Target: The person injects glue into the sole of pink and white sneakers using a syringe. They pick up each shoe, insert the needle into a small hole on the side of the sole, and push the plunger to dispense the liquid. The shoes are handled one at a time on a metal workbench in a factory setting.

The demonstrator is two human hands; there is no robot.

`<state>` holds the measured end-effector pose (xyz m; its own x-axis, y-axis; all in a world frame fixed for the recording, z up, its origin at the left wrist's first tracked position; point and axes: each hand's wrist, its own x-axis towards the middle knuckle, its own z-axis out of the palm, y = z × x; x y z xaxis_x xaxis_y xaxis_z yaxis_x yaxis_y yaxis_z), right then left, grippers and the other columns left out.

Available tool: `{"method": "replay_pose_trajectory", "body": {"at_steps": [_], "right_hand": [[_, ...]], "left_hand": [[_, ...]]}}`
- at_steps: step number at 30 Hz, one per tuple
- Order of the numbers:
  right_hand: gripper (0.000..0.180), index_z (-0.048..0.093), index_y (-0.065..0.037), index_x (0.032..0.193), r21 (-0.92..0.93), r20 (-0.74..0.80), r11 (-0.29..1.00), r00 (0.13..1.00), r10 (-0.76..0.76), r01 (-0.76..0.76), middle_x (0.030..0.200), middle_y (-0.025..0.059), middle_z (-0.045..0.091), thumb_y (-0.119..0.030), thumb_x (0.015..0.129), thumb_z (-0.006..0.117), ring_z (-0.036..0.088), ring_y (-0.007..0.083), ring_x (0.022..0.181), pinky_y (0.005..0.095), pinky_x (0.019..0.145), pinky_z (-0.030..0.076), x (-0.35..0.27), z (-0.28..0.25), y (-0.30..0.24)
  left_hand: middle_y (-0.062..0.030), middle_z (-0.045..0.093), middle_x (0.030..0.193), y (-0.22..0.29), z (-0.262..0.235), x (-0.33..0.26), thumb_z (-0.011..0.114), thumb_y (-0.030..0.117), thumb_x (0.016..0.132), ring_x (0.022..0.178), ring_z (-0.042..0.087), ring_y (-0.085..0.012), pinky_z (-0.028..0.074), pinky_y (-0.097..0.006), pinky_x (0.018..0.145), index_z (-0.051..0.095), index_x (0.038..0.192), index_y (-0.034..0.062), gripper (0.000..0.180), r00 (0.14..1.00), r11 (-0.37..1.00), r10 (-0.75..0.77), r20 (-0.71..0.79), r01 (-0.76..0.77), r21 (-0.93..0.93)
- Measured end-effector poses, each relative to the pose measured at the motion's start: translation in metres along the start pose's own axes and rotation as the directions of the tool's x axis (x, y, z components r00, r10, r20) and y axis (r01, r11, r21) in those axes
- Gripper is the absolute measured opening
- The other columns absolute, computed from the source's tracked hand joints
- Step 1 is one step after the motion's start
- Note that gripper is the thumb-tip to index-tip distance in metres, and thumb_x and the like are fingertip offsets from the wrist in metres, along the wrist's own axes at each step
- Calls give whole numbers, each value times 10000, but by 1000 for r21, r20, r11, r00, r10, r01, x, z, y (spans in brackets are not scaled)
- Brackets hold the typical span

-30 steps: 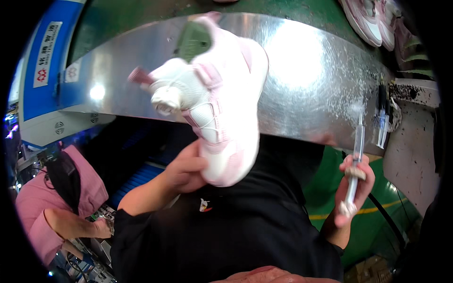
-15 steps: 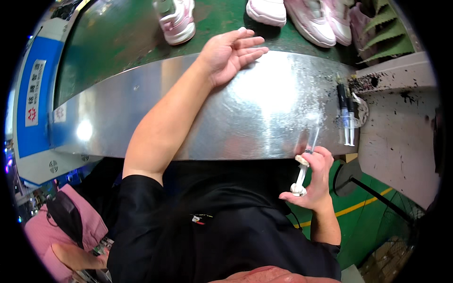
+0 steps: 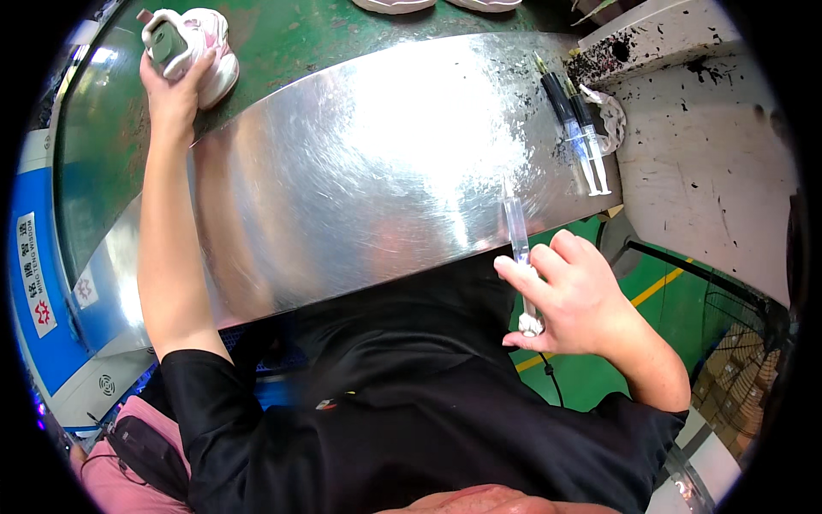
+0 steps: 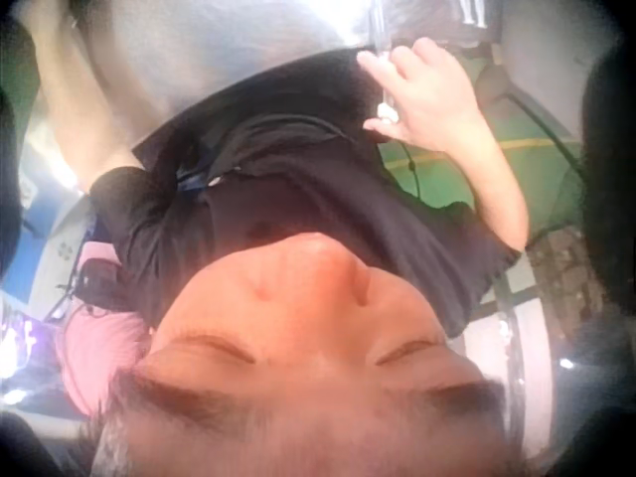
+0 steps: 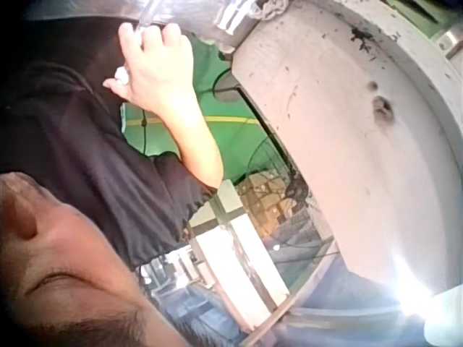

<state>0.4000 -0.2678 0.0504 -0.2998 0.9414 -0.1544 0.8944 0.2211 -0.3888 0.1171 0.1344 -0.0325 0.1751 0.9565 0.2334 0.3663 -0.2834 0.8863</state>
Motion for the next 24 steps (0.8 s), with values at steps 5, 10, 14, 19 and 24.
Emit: {"method": "replay_pose_trajectory", "body": {"at_steps": [5,10,14,19,24], "right_hand": [[724,571,-102,1119,72,-15,997,1000,-18,19,797,41,479,-390,500,813,433,233,711,344,638,409,0,-3,-15],[729,553,-75,1142,179,-183,983,983,5,28,848,61,509,-391,540,817,453,257,736,356,673,419,4,13,-9],[748,538,-64,1163,208,-172,978,985,27,9,875,77,515,-398,555,818,466,268,763,364,713,425,-2,15,-14],[771,518,-50,1198,268,-221,963,974,50,11,964,104,558,-379,567,814,499,289,829,382,768,430,-8,14,-14],[878,457,-27,1287,415,-261,902,934,244,-119,1047,157,565,-465,601,786,527,340,959,415,869,413,-13,27,-25]], "left_hand": [[-112,596,1033,11,-42,-4,676,62,792,931,589,-170,487,-296,808,500,1136,-45,400,983,952,-173,-58,152,-266],[-129,602,1067,16,-113,-84,631,42,766,942,606,-187,497,-312,836,461,1225,-39,496,981,862,-166,100,193,-468],[-137,494,1219,58,-119,-190,630,57,736,1099,517,-228,406,-325,952,353,1349,-38,680,995,1000,7,96,-9,20],[-128,345,1356,73,-103,-247,575,-10,678,1213,427,-276,398,-336,974,218,1433,29,836,982,991,17,188,8,-134],[-98,513,1217,39,-112,-154,594,132,827,1076,529,-161,466,-274,846,409,1361,46,572,968,841,-102,228,207,-501]]}}
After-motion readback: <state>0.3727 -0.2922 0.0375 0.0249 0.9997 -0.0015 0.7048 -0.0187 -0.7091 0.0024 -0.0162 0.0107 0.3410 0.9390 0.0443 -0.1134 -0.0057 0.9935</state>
